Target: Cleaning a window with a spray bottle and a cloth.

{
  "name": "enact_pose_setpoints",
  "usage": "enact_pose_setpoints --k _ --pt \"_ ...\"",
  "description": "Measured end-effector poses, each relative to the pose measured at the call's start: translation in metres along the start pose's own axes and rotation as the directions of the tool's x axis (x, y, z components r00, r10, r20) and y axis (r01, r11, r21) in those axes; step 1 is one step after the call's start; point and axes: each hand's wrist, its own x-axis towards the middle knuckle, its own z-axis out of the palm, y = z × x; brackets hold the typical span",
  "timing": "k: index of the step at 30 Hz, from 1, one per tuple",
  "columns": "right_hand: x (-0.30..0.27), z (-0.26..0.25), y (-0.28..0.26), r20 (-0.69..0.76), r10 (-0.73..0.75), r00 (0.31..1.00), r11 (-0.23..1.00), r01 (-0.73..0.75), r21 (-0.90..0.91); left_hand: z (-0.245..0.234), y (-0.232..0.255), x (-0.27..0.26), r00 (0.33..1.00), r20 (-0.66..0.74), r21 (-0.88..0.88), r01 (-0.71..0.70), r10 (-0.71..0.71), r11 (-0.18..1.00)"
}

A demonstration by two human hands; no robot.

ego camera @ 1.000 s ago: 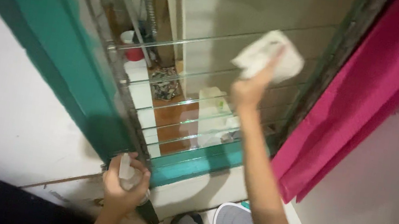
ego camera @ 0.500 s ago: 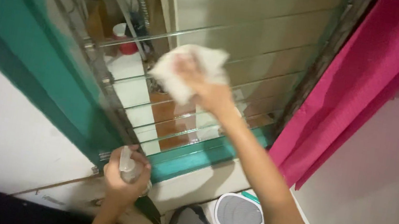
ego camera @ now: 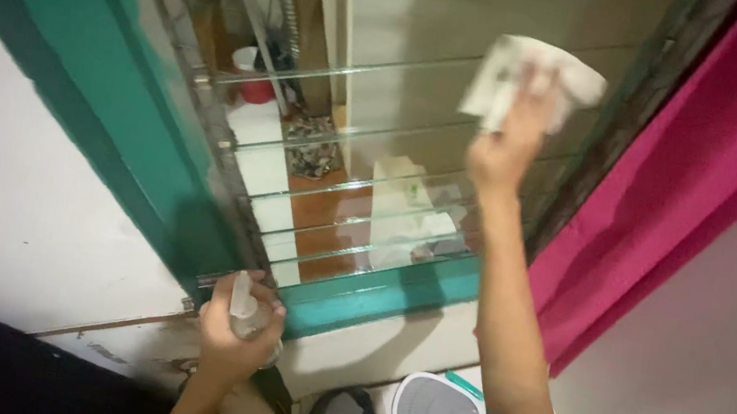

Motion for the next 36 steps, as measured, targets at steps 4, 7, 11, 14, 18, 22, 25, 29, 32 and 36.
enact_pose_setpoints --k 4,7,11,14,18,22,25,29,32,36 --pt "0.010 0.048 -0.120 0.200 -0.355 0.913 0.934 0.339 0.111 -0.010 -0.007 -0.005 0.982 0.007 -0.038 0.186 -0.186 0.982" --pt "0.008 0.073 -0.188 0.280 -0.461 0.842 0.887 0.443 0.131 -0.016 -0.010 -0.009 0.989 -0.007 -0.026 0.145 -0.145 0.989" --pt "0.005 0.071 -0.173 0.346 -0.489 0.801 0.869 0.480 0.117 -0.019 -0.012 -0.013 0.991 -0.030 -0.081 0.125 -0.128 0.989" --pt "0.008 0.048 -0.123 0.351 -0.480 0.804 0.870 0.487 0.073 -0.023 -0.008 -0.014 0.995 -0.053 -0.060 0.084 -0.087 0.995" --pt "0.021 -0.013 -0.030 0.326 -0.331 0.886 0.925 0.373 -0.071 -0.024 -0.008 -0.018 0.997 -0.022 0.004 0.075 -0.075 0.997" --pt "0.021 -0.072 0.057 0.178 -0.065 0.982 0.964 0.108 -0.244 -0.012 -0.007 -0.021 0.991 0.008 -0.098 0.136 -0.136 0.986" --pt "0.005 -0.085 0.106 0.036 -0.011 0.999 0.971 0.019 -0.236 -0.004 -0.003 -0.023 0.992 0.020 -0.052 0.124 -0.123 0.991" --pt "-0.018 -0.035 0.104 -0.031 -0.093 0.995 0.946 0.078 -0.315 -0.003 -0.007 -0.023 0.999 -0.017 -0.094 -0.036 0.034 0.995" --pt "-0.020 0.009 0.059 -0.087 -0.046 0.995 0.969 0.023 -0.245 -0.013 -0.005 -0.023 0.995 0.001 -0.011 0.098 -0.098 0.995" --pt "0.005 0.035 -0.057 0.104 -0.242 0.965 0.963 0.252 -0.093 -0.027 -0.007 -0.025 0.994 -0.023 -0.034 0.104 -0.105 0.994"
